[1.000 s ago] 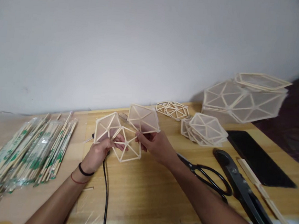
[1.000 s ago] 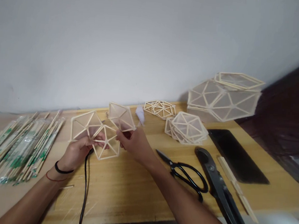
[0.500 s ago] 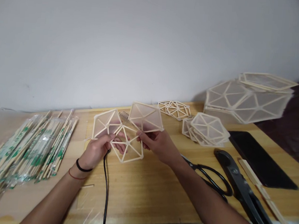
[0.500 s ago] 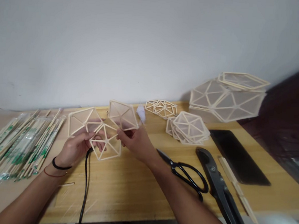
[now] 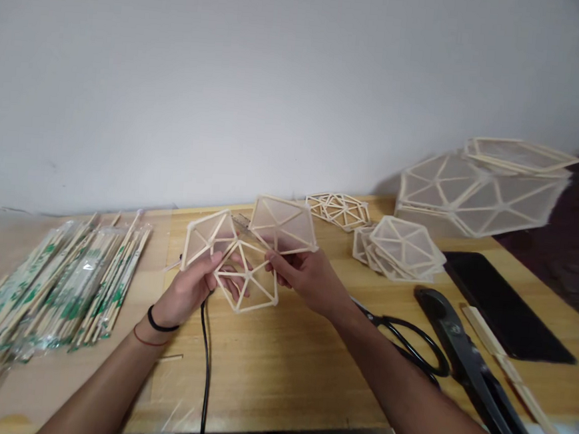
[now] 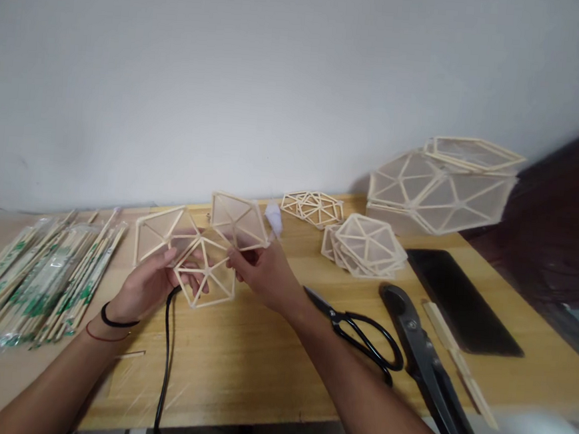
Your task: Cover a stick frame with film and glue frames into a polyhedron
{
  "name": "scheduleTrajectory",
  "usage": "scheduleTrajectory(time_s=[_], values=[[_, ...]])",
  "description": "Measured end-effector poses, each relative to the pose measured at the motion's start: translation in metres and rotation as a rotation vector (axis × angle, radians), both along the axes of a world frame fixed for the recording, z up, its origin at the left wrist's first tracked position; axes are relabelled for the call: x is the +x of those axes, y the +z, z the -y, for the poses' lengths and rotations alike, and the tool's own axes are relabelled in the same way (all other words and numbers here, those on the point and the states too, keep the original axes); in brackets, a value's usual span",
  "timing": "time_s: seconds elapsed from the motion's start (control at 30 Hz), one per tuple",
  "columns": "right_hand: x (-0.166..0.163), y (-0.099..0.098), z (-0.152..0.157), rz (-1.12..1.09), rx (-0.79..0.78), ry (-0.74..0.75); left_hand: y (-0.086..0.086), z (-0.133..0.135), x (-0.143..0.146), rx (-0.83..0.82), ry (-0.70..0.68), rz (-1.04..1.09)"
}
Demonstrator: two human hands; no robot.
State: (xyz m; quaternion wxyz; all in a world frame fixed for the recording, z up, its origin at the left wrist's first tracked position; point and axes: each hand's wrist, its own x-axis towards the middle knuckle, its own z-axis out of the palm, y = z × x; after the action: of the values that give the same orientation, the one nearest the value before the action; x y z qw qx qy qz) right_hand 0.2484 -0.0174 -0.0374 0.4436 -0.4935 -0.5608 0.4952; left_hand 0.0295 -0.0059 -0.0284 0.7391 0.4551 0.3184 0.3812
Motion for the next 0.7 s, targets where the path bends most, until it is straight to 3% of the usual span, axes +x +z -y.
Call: scheduleTrajectory(time_s=[0.4, 0.7], values=[[0.0, -0.0001, 0.0006, 0.036, -0.025, -0.018, -0.0017, 0.0015, -0.0029, -0.001, -0.065, -0.002], [-0.0009, -0.0005, 0.0009, 0.008, -0.011, -0.017, 0.0, 0.0016, -0.0018, 0.029, -0.085, -0.129]])
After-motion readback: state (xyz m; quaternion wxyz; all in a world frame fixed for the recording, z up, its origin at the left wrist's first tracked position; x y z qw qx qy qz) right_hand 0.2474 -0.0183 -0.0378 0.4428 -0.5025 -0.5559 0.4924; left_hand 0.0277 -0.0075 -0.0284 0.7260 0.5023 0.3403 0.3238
